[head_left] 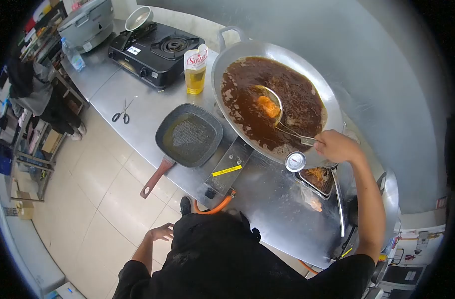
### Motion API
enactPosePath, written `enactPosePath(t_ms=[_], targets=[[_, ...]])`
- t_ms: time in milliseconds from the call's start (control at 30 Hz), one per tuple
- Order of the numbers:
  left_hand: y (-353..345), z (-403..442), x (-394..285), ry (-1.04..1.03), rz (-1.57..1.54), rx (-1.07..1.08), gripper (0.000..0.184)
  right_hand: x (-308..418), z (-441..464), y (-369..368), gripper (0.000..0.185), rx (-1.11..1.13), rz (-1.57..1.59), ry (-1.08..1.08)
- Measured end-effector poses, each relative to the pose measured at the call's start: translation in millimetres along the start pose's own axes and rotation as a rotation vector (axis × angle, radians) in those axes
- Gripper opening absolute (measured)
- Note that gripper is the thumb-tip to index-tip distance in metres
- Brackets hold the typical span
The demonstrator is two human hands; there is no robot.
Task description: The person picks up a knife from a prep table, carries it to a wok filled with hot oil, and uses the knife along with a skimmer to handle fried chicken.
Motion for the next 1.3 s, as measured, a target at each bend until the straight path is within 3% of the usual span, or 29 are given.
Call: enactPosePath(t_ms=[433,900,933,1033,1067,1300], targets=[[13.4,8.5,-13.8,-0.007,0.061,0.044,0.07,-19.1,-56.2,-0.1,0.027,0.005,0.211,-0.053],[17.3,14.2,-10.2,0.0,0.083,-0.021,0.068,4.4,-116.9,-7.4,0.019,-0.27,0.168,-0.16],[19.7,18.5,-9.0,-0.173,0.106,0.129,0.065,4.6,-118.9,-8.3,0.019,-0.27,0.175,-0.187],[21.0,20.3,-7.3,-0.158,0.198,0.095,0.064,-1.9,-120.5,-16.4,0.017,-0.292,0.136,-0.175],[20.8,20.5,-5.8,-0.014,0.086,0.0,0.063,-2.3,-121.0,-17.3,0.016,-0.299,0.152,-0.179],[15.2,15.2,2.0,-0.048,0.019,-0.046,0.059,0.1,-121.0,-16.2,0.015,-0.323,0.174,-0.209]])
Point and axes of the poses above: each hand's wrist, its own z-axis towards the middle knuckle, its own y-axis out of the back of the hand, x = y × z, the point moved 5 cm from there along z, towards the middle knuckle, and after that the axes turned 14 degrees about -x, right-handed, at the moved point
